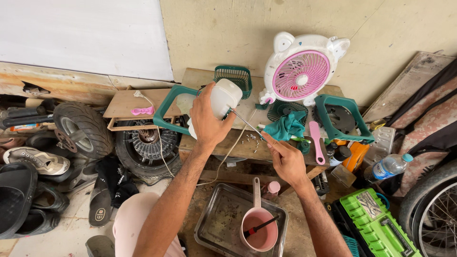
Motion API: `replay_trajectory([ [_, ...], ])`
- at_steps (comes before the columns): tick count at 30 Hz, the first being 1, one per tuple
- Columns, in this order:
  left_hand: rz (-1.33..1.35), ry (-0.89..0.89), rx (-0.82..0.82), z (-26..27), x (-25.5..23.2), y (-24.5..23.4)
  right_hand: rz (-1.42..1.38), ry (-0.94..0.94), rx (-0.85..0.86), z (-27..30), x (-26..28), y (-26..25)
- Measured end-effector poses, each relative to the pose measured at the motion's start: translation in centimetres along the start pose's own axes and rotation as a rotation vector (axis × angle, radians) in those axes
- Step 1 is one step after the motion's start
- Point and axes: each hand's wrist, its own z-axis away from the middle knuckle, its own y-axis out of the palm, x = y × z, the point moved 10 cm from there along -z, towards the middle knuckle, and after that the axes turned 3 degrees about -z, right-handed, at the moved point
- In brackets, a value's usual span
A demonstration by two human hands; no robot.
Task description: The person uses a screwdriver to tighten screws on a white plastic electrical component with exposed wiring. They repeatedly adjust the component's position and apply torque to multiple screw terminals throughout the clip.
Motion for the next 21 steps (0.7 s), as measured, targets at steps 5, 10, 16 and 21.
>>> replay_trajectory([
  [5, -0.010, 0.022, 0.007, -0.1, 0.0, 0.1, 0.332, -0.177, -0.111, 0.5, 1.6, -0.9],
  [10, 0.010, 0.074, 0.000, 0.4, -0.5, 0.0, 0.369, -0.190, -0.092, 0.8, 0.5, -0.7],
  [16, 0.042, 0.133, -0.016, 1.0, -1.4, -0.2, -0.331, -0.106, 0.063, 0.6, -2.1, 0.8],
  [21, 0.050, 0.200, -0.010, 1.0, -2.3, -0.7, -0.980, 0.779, 0.491, 4.3, -7.1, 6.4],
])
